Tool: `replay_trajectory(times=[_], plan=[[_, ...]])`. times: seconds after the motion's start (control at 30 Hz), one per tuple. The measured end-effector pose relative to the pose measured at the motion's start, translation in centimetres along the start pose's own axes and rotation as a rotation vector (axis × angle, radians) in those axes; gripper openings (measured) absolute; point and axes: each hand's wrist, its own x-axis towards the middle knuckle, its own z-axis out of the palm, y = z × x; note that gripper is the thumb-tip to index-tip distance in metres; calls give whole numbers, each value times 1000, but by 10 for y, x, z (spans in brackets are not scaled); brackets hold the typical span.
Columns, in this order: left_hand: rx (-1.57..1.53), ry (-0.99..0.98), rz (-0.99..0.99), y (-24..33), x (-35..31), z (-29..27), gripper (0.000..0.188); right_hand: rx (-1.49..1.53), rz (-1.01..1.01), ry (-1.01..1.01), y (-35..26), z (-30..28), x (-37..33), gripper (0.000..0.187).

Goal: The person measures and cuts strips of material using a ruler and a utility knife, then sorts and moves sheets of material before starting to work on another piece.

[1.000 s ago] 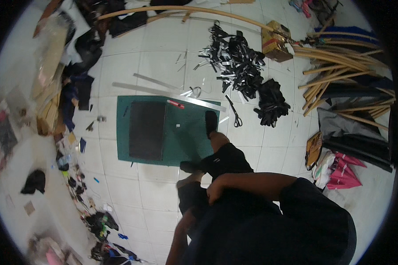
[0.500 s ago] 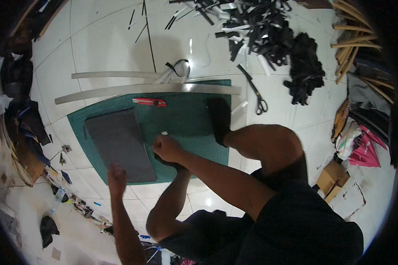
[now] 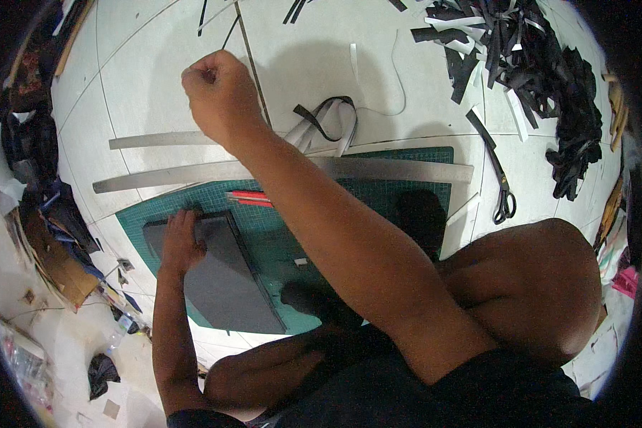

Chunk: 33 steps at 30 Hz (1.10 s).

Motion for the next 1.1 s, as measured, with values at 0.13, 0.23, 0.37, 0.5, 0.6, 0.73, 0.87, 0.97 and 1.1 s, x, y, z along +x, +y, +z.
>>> replay_trajectory(times=[0.13,0.23,0.37,0.5,0.6,0.73,0.87,0.97,1.1], plan=[[-92,-33,-44,-1,2,-2,63,25,116,-68,2,-4,-7,19],[-115,20,-31,-13,0,4,57,5,128,-44,11,-3,-13,19],[-147,108,-21,-9,-12,2,54,13,151,-63,13,-4,-14,19],[-194,115,-76,-1,-23,-2,56,73,178,-74,13,-2,-9,20],[-207,152,-34,-3,-36,3,60,85,189,-82,10,-1,-10,20],[-194,192,-9,-12,-49,17,68,105,165,-70,7,0,-9,22],[-189,217,-46,-2,-54,19,72,121,180,-82,4,0,-9,24],[-215,233,-56,-3,-59,21,73,85,166,-87,5,1,-10,26],[-274,216,-79,2,-60,19,72,81,160,-106,4,-1,-10,27]])
